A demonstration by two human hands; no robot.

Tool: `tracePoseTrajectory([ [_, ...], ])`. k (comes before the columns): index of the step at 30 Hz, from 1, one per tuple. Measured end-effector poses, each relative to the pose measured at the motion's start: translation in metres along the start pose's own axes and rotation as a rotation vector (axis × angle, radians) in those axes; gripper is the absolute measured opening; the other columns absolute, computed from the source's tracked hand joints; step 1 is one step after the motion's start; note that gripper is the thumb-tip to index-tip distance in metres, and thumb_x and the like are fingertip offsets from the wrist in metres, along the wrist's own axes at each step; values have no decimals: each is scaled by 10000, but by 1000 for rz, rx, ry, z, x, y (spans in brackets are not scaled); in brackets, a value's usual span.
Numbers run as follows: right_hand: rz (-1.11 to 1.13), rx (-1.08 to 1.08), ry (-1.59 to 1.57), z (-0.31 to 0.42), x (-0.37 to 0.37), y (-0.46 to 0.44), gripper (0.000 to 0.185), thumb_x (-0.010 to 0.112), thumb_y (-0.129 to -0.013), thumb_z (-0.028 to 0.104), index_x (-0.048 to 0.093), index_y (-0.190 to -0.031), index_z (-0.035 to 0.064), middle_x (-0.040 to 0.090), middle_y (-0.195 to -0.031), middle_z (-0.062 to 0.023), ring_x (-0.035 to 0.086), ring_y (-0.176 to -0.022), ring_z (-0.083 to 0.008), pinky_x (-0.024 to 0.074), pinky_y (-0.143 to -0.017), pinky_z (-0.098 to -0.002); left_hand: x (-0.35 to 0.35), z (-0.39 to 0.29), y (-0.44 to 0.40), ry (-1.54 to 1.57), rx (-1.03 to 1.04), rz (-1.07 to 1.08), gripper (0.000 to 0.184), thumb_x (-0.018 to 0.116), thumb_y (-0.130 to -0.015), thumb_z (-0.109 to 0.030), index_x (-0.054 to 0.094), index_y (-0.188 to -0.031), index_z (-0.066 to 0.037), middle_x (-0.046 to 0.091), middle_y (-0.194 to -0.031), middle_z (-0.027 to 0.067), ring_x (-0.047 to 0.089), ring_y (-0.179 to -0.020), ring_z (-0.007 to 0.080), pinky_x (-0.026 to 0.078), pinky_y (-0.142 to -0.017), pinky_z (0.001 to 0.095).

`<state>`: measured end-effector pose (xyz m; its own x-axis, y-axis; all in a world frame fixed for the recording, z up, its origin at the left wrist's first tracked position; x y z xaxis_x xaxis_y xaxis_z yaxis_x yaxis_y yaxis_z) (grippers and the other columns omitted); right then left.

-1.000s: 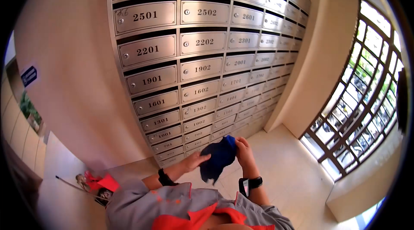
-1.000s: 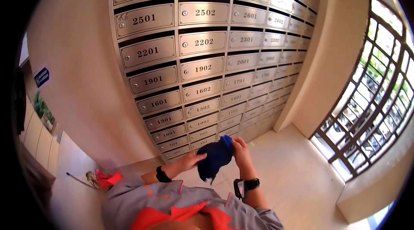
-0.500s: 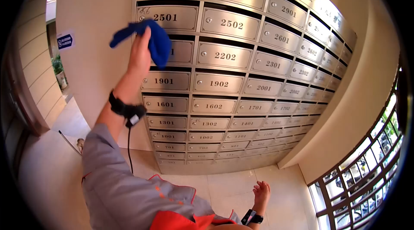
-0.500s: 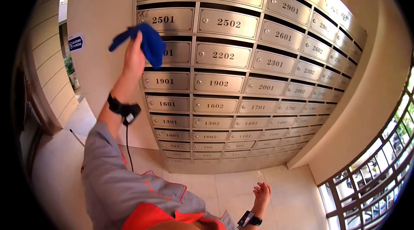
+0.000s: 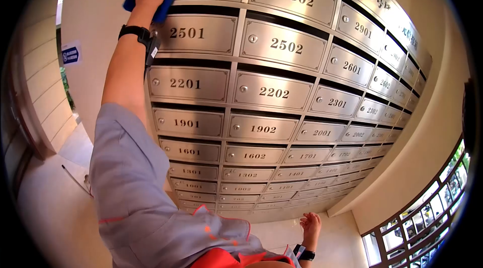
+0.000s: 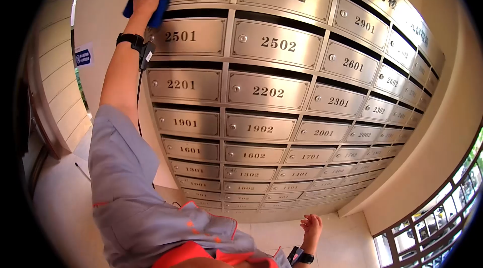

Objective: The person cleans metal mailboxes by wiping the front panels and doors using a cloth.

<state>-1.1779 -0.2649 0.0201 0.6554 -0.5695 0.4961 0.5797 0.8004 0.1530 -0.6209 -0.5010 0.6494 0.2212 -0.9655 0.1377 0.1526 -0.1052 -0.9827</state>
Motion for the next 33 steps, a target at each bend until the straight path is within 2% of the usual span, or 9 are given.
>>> tracePoseTrajectory([
  [3,-10,29,-3,-19,-13,-18,109,495,-837,178,528,-867,78,619,-769,-100,599,-572,-190,482,-457,-280,47,4,-11,20,-253,552,414,471,-844,-284,480,-1171,-30,464,-1213,183,430,-1129,298,308,-967,362],
  [6,-34,83,6,-41,-21,-33,105,496,-835,173,525,-861,76,617,-754,-97,597,-567,-189,481,-457,-279,-49,-51,-21,384,-210,-87,294,469,-807,-294,626,-894,-60,605,-915,160,558,-906,305,424,-779,394],
  [9,-15,82,13,-43,-18,-56,101,496,-833,165,524,-858,72,616,-751,-96,595,-565,-190,484,-463,-278,-46,-94,-28,379,-18,-194,296,493,-785,-312,636,-844,-59,613,-871,163,568,-850,307,430,-753,394],
  [19,138,88,21,-34,47,-91,119,482,-840,155,527,-877,52,617,-777,-113,597,-571,-190,488,-475,-279,-101,-179,-41,386,141,-8,219,461,-782,-218,616,-729,-73,627,-824,127,580,-718,319,440,-701,416],
  [23,155,69,-2,-25,34,-102,127,482,-840,161,525,-881,48,615,-778,-116,597,-571,-191,489,-481,-280,-22,-193,-16,494,154,-320,442,536,-798,-297,492,-1143,-25,493,-1161,167,448,-1095,307,317,-954,394],
  [26,116,46,-6,-8,9,-105,127,485,-837,160,521,-881,47,613,-772,-115,596,-569,-192,487,-476,-282,16,-206,-25,620,78,-495,503,616,-739,-315,496,-1130,-25,515,-1103,144,463,-1063,310,343,-917,430],
  [27,99,41,-11,-2,2,-108,126,487,-835,158,520,-882,47,612,-770,-114,596,-568,-192,485,-473,-282,5,-206,-29,577,-47,-545,458,640,-718,-287,526,-1091,-45,532,-1075,140,482,-1025,332,367,-874,449],
  [31,20,38,-3,10,-48,-118,116,493,-830,151,517,-877,48,609,-759,-109,595,-559,-187,482,-467,-276,-81,-251,-50,457,88,-313,221,540,-769,-247,638,-716,-56,610,-707,153,586,-682,343,478,-633,402],
  [33,-8,48,-3,23,-71,-122,106,497,-828,145,517,-868,49,611,-755,-104,596,-547,-185,483,-461,-270,-81,-290,-57,471,139,-356,221,541,-764,-251,638,-727,-56,616,-738,155,587,-710,341,473,-659,413],
])
Point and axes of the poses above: each hand's wrist, its own y-axis away from the middle knuckle, its own x-axis out of the palm, z = x × y, the point moved 6 cm from there along -y, towards the middle knuckle
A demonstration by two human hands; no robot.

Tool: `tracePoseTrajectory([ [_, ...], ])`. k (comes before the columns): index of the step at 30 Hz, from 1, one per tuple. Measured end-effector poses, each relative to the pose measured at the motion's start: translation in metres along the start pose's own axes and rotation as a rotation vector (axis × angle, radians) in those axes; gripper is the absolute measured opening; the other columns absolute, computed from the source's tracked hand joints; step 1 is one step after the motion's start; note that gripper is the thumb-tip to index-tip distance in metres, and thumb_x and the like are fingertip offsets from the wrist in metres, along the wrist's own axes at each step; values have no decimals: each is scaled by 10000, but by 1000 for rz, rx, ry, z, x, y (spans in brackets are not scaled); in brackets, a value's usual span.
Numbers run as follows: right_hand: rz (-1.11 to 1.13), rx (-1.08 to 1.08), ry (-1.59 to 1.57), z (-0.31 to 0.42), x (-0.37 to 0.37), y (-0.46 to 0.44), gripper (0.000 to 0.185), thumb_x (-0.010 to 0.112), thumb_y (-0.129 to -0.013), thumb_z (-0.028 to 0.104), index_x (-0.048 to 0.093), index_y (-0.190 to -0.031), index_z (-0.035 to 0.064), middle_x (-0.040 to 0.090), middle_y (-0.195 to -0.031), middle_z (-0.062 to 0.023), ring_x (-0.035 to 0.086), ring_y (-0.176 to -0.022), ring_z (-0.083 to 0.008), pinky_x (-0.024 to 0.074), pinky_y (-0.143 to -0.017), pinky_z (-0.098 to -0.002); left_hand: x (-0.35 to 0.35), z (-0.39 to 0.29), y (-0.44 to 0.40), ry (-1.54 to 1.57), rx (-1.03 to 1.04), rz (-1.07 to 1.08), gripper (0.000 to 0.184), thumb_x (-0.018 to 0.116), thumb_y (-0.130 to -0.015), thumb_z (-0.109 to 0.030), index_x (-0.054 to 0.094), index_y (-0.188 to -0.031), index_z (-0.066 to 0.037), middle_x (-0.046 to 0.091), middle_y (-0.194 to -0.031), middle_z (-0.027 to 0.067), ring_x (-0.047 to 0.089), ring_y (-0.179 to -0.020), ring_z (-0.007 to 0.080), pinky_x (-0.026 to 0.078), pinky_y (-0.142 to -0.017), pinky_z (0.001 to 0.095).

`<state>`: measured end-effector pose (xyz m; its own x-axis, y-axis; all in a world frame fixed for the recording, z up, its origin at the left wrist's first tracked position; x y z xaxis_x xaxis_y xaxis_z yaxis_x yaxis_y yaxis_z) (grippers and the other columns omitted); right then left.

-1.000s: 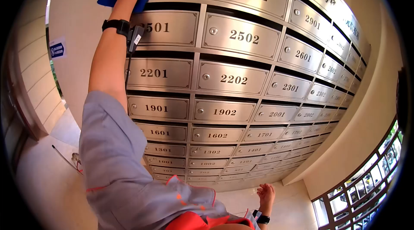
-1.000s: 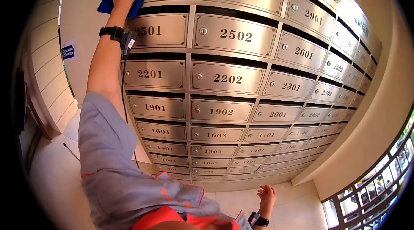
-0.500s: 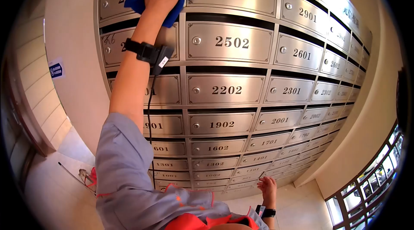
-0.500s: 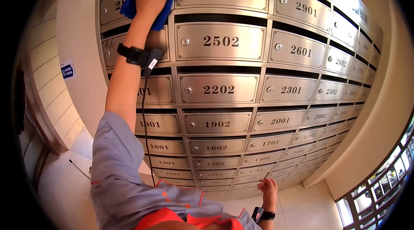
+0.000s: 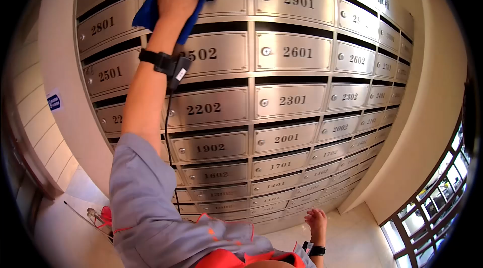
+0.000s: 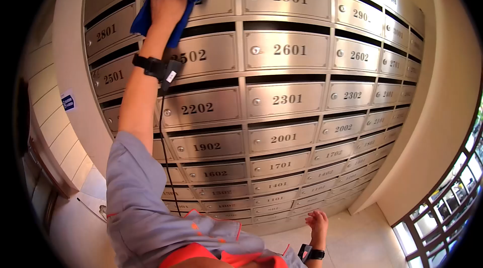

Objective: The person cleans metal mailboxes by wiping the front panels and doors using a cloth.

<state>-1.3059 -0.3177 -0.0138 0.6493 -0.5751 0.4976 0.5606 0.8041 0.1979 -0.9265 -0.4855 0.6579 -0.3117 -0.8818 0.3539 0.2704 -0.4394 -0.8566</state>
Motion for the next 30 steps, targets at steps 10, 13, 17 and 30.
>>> tracePoseTrajectory([
  [10,-33,-11,-56,38,-76,-24,112,473,-838,151,509,-874,51,609,-766,-115,592,-549,-189,488,-472,-283,63,-105,-14,204,-91,-16,342,538,-774,-260,561,-1027,-31,563,-1063,163,524,-967,350,401,-847,437],
  [13,-31,-11,-38,49,-94,-33,109,452,-841,145,508,-870,57,606,-773,-118,592,-557,-195,490,-472,-285,44,-148,-6,155,97,-79,351,530,-780,-222,549,-1065,-18,555,-1082,169,482,-1053,347,343,-947,406],
  [17,-41,-40,-31,71,-123,-42,114,444,-842,142,505,-877,52,606,-777,-120,593,-552,-198,491,-472,-286,91,-147,-15,100,29,-47,296,557,-751,-304,629,-909,-64,607,-940,168,541,-927,349,365,-891,460],
  [30,-169,-22,-98,99,-243,-38,107,472,-837,142,505,-875,48,609,-764,-117,595,-550,-184,478,-463,-267,166,-305,-81,207,-111,44,240,467,-776,-249,614,-711,-71,630,-776,149,602,-688,324,458,-579,474],
])
Point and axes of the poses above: each hand's wrist, its own y-axis away from the middle knuckle, its own x-axis out of the palm, z = x × y, the point moved 6 cm from there along -y, towards the middle knuckle
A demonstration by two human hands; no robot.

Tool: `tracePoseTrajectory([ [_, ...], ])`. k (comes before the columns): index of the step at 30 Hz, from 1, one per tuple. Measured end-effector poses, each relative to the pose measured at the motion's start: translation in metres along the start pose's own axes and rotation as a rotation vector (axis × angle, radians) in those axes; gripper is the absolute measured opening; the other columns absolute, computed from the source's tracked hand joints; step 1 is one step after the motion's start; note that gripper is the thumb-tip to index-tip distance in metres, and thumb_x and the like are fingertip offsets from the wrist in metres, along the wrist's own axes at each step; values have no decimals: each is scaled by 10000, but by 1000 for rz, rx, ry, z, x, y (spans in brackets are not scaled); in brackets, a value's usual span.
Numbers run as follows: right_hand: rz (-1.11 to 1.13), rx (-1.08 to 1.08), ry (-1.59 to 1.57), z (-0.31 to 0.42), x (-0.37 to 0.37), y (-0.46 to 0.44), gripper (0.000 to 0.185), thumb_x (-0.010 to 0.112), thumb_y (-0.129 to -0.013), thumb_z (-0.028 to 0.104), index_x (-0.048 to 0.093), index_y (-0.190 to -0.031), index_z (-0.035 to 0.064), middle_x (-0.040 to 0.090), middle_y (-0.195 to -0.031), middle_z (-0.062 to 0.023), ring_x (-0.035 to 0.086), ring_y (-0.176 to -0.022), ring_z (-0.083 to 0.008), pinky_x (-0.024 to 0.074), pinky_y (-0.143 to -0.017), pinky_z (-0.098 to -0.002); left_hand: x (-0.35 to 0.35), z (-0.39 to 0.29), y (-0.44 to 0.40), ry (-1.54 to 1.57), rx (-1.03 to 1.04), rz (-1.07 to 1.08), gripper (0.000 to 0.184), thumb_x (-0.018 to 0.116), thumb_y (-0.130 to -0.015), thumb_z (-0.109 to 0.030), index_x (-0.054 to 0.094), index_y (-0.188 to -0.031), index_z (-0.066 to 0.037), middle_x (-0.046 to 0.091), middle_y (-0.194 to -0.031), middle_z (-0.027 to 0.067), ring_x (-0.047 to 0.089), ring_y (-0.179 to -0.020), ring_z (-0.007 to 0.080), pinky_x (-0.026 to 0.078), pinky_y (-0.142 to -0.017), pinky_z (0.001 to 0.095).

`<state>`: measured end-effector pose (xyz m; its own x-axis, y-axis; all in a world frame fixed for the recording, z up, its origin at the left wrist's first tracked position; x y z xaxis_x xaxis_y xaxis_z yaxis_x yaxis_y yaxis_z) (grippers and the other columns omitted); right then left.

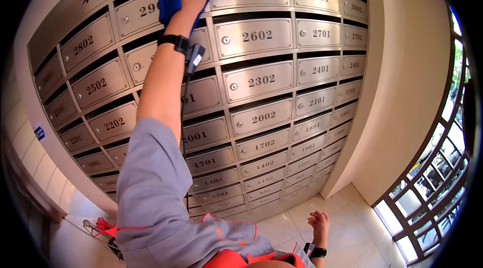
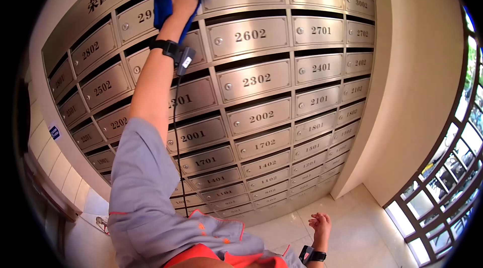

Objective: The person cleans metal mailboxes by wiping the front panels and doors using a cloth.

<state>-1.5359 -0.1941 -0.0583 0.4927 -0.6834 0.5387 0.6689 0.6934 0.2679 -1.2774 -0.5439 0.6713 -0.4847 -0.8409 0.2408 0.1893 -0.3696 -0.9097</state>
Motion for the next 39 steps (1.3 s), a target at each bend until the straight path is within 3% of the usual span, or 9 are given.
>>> tracePoseTrajectory([
  [2,-6,-1,10,4,-15,-4,107,475,-837,145,506,-873,49,609,-763,-114,594,-549,-181,478,-465,-266,-9,-11,6,-72,-20,259,235,475,-792,-240,620,-835,-60,616,-889,175,583,-850,335,451,-733,445],
  [7,-15,26,-21,12,-32,-16,101,464,-831,133,503,-877,52,604,-766,-111,594,-555,-184,482,-477,-266,-34,-60,30,-31,378,-184,235,505,-784,-205,585,-885,-8,586,-953,184,535,-949,362,431,-805,437],
  [8,-25,21,-23,16,-33,-18,100,465,-831,133,503,-876,52,604,-765,-111,595,-556,-185,483,-477,-265,-21,-60,34,-48,432,-52,212,522,-776,-196,590,-871,-19,586,-952,184,538,-917,370,429,-801,445],
  [18,-42,-99,21,79,-45,-74,106,473,-832,144,503,-857,45,607,-758,-117,599,-555,-187,486,-479,-271,48,-113,-25,-36,3,46,278,491,-794,-299,594,-727,-50,608,-667,191,581,-625,360,427,-681,478],
  [26,-52,-165,75,144,-31,-146,115,486,-833,156,503,-853,44,610,-764,-109,593,-541,-177,479,-479,-271,136,-190,-49,17,36,-31,274,534,-779,-304,608,-685,-58,601,-634,170,593,-610,335,425,-632,471],
  [32,-26,-107,110,150,-21,-180,126,487,-832,154,518,-857,35,616,-772,-101,592,-545,-156,477,-485,-257,101,-241,-16,207,221,-113,177,531,-779,-198,600,-777,-35,604,-662,174,603,-639,319,473,-660,448],
  [33,-17,-112,103,154,-20,-189,124,486,-832,152,519,-858,35,615,-770,-100,590,-543,-154,476,-485,-256,114,-255,-13,178,114,263,150,520,-754,-146,601,-794,-26,613,-765,171,588,-772,340,416,-787,457],
  [35,0,-116,95,162,-19,-207,117,483,-832,147,520,-855,38,614,-764,-96,586,-539,-151,474,-481,-256,122,-275,-17,230,273,-352,157,530,-749,-148,606,-768,-12,612,-737,195,586,-773,360,371,-851,462],
  [39,35,-107,66,154,-24,-246,105,470,-828,132,520,-854,43,611,-760,-100,587,-536,-166,472,-472,-259,169,-282,-47,231,165,-74,234,567,-759,-225,578,-811,3,596,-697,202,569,-710,383,365,-844,453],
])
Point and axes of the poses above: each hand's wrist, its own y-axis away from the middle knuckle, its own x-axis out of the palm, z = x × y, the point moved 6 cm from there along -y, towards the middle knuckle
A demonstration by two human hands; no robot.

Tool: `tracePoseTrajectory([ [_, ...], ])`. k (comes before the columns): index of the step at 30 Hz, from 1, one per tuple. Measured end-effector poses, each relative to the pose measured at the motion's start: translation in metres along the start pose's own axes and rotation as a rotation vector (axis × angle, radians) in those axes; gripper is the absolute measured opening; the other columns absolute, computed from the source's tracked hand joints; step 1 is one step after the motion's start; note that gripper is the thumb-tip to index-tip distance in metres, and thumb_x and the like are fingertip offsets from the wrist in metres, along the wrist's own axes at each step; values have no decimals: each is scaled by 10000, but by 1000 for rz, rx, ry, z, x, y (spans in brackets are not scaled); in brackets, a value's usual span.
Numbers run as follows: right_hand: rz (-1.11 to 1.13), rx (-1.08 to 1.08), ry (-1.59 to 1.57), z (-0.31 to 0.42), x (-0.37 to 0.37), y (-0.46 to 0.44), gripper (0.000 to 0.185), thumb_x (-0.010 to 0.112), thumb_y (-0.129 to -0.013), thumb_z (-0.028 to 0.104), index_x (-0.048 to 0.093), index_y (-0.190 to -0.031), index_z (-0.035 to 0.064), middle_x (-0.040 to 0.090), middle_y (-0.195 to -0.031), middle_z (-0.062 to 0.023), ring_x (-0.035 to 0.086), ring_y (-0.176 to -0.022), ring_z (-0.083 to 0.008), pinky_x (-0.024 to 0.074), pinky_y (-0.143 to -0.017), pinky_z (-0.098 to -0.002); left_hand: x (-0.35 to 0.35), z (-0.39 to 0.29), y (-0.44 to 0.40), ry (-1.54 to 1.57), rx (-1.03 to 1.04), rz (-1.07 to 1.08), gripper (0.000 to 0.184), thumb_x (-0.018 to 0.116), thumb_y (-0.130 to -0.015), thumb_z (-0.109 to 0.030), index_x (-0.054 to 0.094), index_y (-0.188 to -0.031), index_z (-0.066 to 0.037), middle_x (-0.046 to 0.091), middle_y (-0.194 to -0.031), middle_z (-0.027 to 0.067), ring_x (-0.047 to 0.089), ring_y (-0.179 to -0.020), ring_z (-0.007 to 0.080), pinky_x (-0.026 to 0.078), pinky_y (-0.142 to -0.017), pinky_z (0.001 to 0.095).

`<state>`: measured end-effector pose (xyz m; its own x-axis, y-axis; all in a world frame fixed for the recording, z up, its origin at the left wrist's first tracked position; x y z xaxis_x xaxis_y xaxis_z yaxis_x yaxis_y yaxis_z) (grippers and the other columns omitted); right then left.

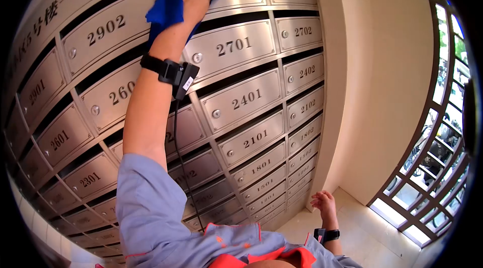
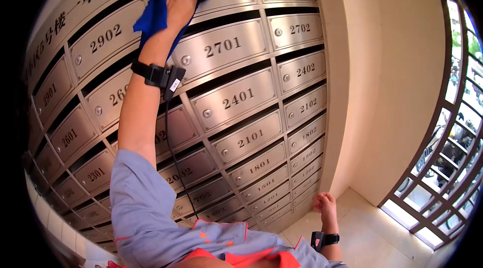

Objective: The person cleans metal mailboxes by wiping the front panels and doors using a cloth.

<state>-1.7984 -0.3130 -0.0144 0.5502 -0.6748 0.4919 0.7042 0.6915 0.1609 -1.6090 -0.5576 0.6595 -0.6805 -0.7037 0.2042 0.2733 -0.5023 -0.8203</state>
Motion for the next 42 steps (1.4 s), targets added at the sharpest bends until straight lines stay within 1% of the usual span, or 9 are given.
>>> tracePoseTrajectory([
  [2,8,23,-30,-7,-11,-14,103,465,-825,126,519,-856,44,611,-760,-106,590,-538,-175,474,-469,-263,-16,-27,-23,-76,38,-184,248,568,-758,-247,581,-762,1,593,-682,209,563,-704,388,380,-801,451],
  [3,11,44,-48,-9,-17,-21,102,465,-824,124,519,-857,44,611,-760,-107,591,-539,-177,475,-469,-265,17,-20,-25,-86,-81,77,252,558,-760,-250,579,-716,-3,594,-702,221,563,-710,391,375,-781,458],
  [7,21,89,-38,6,-43,-52,102,470,-820,123,517,-863,43,611,-760,-113,594,-545,-185,478,-470,-276,78,-56,-38,-93,-116,174,230,560,-748,-229,582,-719,-2,596,-742,235,566,-750,387,348,-813,488],
  [10,21,57,-44,29,-67,-85,114,469,-821,133,513,-869,40,609,-761,-114,595,-550,-190,479,-474,-281,89,-108,-54,-49,-45,-124,243,566,-744,-233,590,-763,8,596,-769,244,567,-786,382,342,-834,488],
  [17,53,85,-4,79,-106,-126,131,470,-832,149,517,-877,35,616,-762,-105,595,-555,-178,473,-499,-271,84,-135,-37,-62,-219,165,267,543,-779,-220,565,-867,31,587,-832,247,554,-804,390,373,-812,456],
  [24,81,105,-20,103,-135,-158,129,479,-835,155,511,-878,38,615,-761,-107,595,-562,-178,476,-507,-276,110,-174,-63,-11,141,-122,199,538,-790,-175,565,-861,9,587,-813,224,526,-812,412,361,-802,486],
  [28,99,144,-5,104,-148,-173,129,486,-836,161,511,-876,42,618,-762,-108,593,-561,-177,479,-512,-277,170,-187,-86,-82,-140,294,284,557,-777,-293,571,-821,-13,591,-802,190,533,-792,386,363,-799,457],
  [32,101,147,-33,105,-160,-177,127,485,-836,159,513,-869,39,620,-758,-108,598,-559,-179,481,-504,-275,225,-232,-99,-35,-96,133,299,569,-765,-311,567,-784,-12,587,-782,186,544,-808,356,356,-795,452],
  [42,94,186,-45,103,-169,-168,110,470,-839,137,523,-855,42,623,-763,-109,597,-549,-175,480,-496,-275,285,-255,-76,149,59,144,420,618,-725,-251,520,-1051,-6,538,-1028,218,483,-986,366,315,-905,444],
])
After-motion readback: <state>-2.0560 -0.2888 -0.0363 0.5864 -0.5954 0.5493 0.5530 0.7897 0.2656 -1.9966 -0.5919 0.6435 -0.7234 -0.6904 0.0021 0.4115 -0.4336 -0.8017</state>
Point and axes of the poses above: each hand's wrist, its own y-axis away from the middle knuckle, its own x-axis out of the palm, z = x × y, the point moved 6 cm from there along -y, towards the middle knuckle
